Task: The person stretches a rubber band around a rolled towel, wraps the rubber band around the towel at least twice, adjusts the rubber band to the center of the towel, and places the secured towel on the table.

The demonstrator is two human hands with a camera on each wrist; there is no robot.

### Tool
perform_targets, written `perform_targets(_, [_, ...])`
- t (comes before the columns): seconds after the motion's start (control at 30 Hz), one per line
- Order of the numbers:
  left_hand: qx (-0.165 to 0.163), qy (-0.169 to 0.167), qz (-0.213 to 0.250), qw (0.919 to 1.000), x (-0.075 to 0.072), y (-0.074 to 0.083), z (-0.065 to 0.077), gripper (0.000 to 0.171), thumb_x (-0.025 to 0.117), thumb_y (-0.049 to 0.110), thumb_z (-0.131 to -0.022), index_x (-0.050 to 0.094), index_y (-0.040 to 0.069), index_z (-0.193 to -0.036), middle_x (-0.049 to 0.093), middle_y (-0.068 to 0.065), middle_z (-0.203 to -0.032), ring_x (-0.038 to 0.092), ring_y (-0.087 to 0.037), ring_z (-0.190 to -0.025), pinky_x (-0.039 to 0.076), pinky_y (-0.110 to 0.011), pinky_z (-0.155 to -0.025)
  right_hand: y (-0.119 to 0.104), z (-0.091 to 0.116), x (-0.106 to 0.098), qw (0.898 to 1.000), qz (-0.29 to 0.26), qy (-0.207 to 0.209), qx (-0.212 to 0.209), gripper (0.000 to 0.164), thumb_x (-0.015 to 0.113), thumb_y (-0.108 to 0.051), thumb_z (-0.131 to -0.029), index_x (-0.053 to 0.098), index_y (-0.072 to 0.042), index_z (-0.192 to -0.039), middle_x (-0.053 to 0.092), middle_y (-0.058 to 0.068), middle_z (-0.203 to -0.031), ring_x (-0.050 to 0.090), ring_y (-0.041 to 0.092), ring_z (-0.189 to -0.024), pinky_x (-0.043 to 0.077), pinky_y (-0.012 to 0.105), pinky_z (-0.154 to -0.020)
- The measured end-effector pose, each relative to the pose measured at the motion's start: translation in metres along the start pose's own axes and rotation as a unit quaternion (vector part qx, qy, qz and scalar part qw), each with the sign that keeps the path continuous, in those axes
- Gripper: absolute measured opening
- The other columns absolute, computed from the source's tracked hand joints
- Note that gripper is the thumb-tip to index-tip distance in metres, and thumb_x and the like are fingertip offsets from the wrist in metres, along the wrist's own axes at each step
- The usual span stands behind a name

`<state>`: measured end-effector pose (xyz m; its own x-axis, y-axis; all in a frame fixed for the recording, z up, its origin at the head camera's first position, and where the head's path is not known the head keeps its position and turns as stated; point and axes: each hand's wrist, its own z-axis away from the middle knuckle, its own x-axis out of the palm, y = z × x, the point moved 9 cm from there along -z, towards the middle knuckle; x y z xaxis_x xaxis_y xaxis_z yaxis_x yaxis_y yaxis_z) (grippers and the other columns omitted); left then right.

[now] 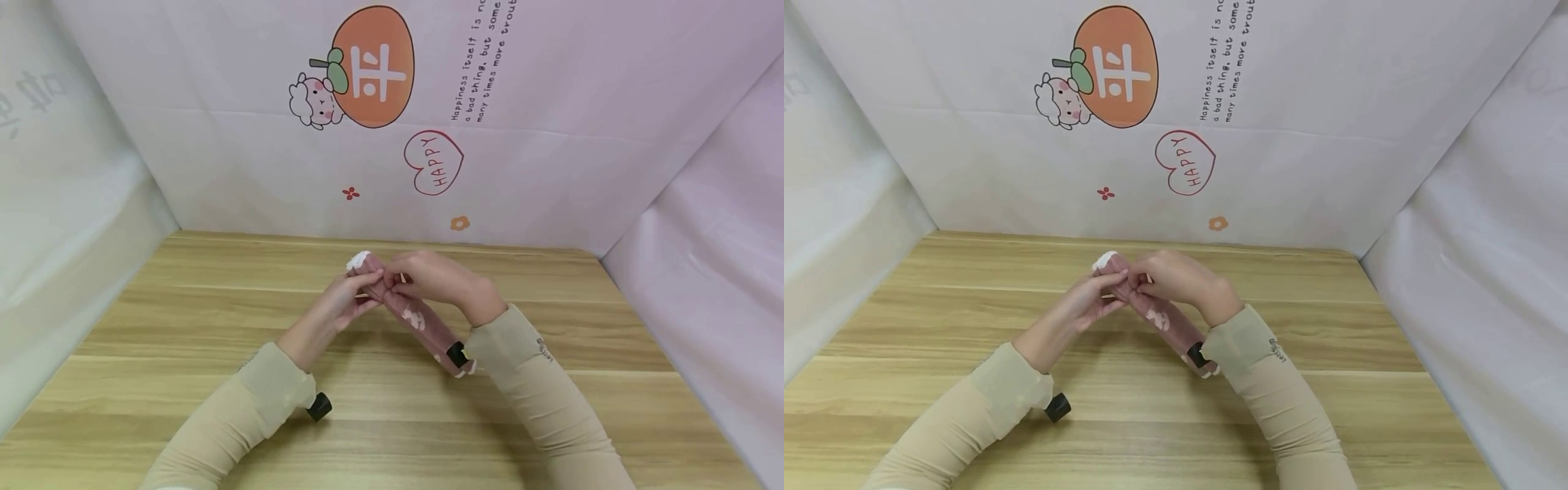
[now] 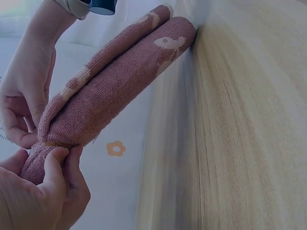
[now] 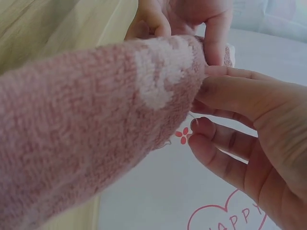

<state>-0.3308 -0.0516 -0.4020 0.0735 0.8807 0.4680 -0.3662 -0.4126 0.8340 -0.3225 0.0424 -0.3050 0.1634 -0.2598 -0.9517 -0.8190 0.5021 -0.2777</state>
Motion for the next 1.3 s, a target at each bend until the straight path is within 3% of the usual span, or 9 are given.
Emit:
perform_targets(0.33, [-0.004, 0.0, -0.008, 1.0, 0.002, 0.0, 0.0, 0.017, 0.061, 0.007, -0.102, 0.067, 0.01, -0.086, 0.062, -0.006, -0.09, 0.061, -0.017, -0.077, 0.059, -0.022, -0.069, 0.001, 0.001, 0.0, 1.0, -0.012, -0.007, 0.007, 0.017, 0.075, 0.003, -0.091, 0.072, -0.014, -0.087, 0.064, -0.005, -0.085, 0.056, 0.009, -0.076, 0.052, 0.025, -0.068])
perform_targets(0.73, [-0.003, -0.006, -0.027, 0.9996, 0.001, 0.001, 0.002, 0.011, 0.06, 0.008, -0.104, 0.064, 0.008, -0.095, 0.061, -0.006, -0.092, 0.061, -0.016, -0.079, 0.059, -0.02, -0.069, 0.006, -0.003, 0.009, 0.996, -0.077, -0.033, 0.013, 0.024, 0.065, 0.009, -0.078, 0.06, -0.015, -0.077, 0.049, -0.006, -0.07, 0.047, 0.009, -0.067, 0.04, 0.024, -0.06])
perform_targets(1.03, [-0.001, -0.002, -0.028, 0.9996, 0.0, 0.004, -0.002, 0.004, 0.058, 0.007, -0.105, 0.061, 0.006, -0.102, 0.064, -0.003, -0.085, 0.063, -0.013, -0.074, 0.058, -0.019, -0.066, 0.014, 0.004, 0.007, 0.991, -0.133, -0.013, 0.013, 0.021, 0.066, 0.006, -0.08, 0.06, -0.014, -0.076, 0.051, -0.007, -0.069, 0.047, 0.009, -0.065, 0.041, 0.024, -0.058])
perform_targets(1.3, [-0.002, -0.007, -0.032, 0.9995, -0.001, 0.005, -0.001, 0.005, 0.058, 0.008, -0.105, 0.061, 0.004, -0.102, 0.066, -0.003, -0.086, 0.063, -0.014, -0.076, 0.059, -0.021, -0.07, 0.01, 0.006, 0.002, 0.992, -0.122, 0.033, -0.025, 0.019, 0.068, 0.006, -0.079, 0.062, -0.012, -0.077, 0.052, -0.007, -0.07, 0.048, 0.008, -0.065, 0.042, 0.024, -0.057])
